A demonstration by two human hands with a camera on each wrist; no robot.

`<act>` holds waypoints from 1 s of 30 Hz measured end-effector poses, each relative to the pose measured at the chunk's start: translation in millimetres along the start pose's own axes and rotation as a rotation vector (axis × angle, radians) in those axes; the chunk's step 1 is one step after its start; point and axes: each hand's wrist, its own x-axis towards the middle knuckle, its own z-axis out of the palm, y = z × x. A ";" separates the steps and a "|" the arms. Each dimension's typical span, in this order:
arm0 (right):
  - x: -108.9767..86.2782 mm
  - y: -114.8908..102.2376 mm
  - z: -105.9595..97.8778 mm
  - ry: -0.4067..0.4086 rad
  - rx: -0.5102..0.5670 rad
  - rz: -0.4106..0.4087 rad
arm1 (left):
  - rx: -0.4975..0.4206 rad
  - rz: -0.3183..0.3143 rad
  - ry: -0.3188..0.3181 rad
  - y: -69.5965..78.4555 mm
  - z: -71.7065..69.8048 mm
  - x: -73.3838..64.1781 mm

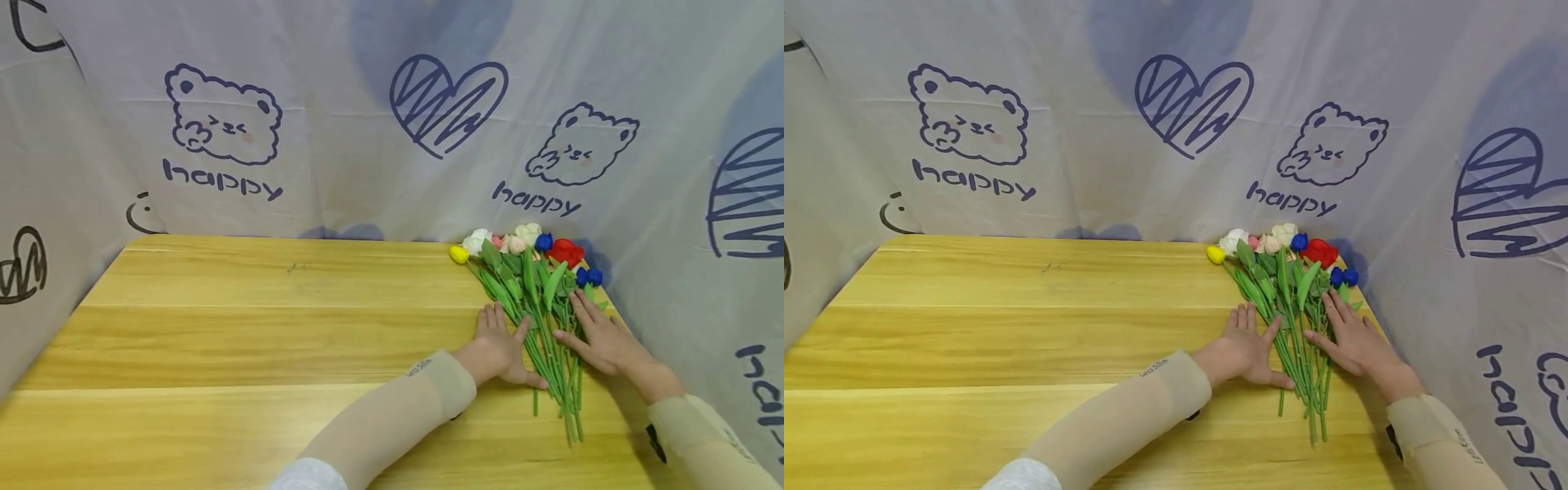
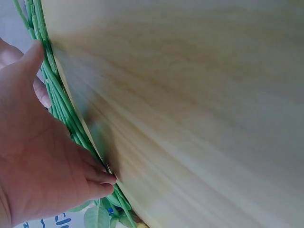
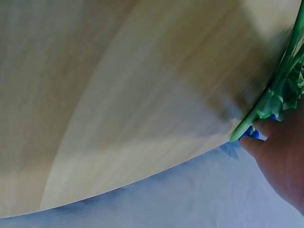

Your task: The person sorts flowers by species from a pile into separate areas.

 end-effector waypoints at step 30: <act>-39.2 -15.0 -7.2 0.396 0.180 0.019 | -0.086 0.234 0.121 -30.2 13.9 -17.6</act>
